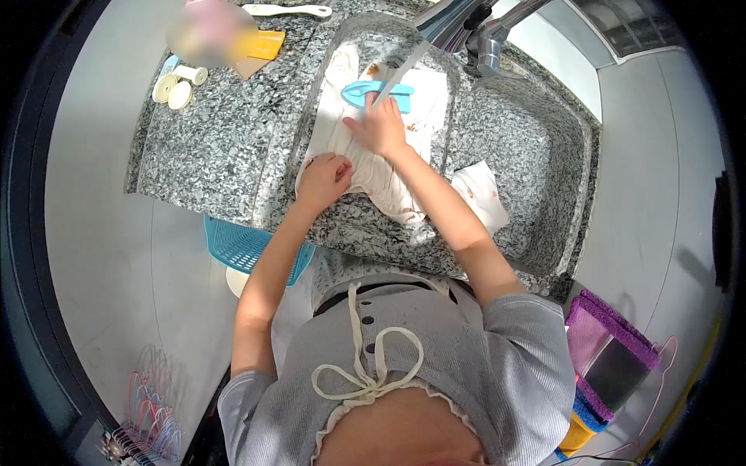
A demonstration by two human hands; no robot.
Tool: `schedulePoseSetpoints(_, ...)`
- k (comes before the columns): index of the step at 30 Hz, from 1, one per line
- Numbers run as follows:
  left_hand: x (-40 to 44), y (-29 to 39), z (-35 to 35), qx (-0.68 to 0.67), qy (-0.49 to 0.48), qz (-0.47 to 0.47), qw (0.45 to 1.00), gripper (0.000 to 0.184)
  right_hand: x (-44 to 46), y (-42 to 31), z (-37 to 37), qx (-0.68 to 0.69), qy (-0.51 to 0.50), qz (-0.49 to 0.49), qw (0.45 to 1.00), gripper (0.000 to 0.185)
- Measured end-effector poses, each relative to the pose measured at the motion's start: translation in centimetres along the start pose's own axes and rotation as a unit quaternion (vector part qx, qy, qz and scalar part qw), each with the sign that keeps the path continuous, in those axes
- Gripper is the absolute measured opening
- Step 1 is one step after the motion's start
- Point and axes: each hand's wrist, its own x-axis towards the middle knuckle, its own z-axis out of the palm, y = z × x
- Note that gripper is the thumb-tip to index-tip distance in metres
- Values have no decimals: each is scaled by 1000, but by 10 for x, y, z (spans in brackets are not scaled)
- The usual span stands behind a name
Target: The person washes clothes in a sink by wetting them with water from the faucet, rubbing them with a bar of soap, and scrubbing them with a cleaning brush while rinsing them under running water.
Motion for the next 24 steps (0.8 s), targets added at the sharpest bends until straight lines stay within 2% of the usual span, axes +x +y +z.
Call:
schedulePoseSetpoints(3, 0, -1, 1, -9, -3, -4, 1000, 10, 25, 20, -7, 18, -50, 143, 988, 69)
schedulePoseSetpoints(6, 0, -1, 1, -7, 3, 4, 1000, 10, 22, -13, -25, 18, -150, 55, 987, 74)
schedulePoseSetpoints(9, 0, -2, 0, -4, 4, 13, 1000, 10, 25, -3, -1, 83, -84, 93, 989, 75)
schedulePoseSetpoints(12, -3, -1, -1, -18, 7, 10, 1000, 10, 29, 6, 9, 16, -7, 120, 993, 75)
schedulePoseSetpoints(15, -2, -1, -2, -24, 12, 13, 1000, 10, 36, -1, 2, 70, -81, 78, 991, 72)
schedulePoseSetpoints(18, -3, -2, -2, -29, 9, 8, 1000, 10, 43, 5, -5, 47, -67, 127, 989, 69)
schedulePoseSetpoints(19, -2, -2, -2, -31, 6, 6, 999, 11, 31, 1, 14, -25, 73, 61, 995, 67)
schedulePoseSetpoints(22, -1, -2, -1, -41, 1, -6, 999, 10, 34, 9, -7, 156, 21, 95, 983, 68)
schedulePoseSetpoints(23, -2, -1, 1, -41, -1, -5, 999, 10, 46, 19, -12, 66, -125, 202, 969, 71)
schedulePoseSetpoints(24, -1, -2, -1, -38, -1, -3, 999, 10, 43, 19, -3, 32, -64, 172, 982, 70)
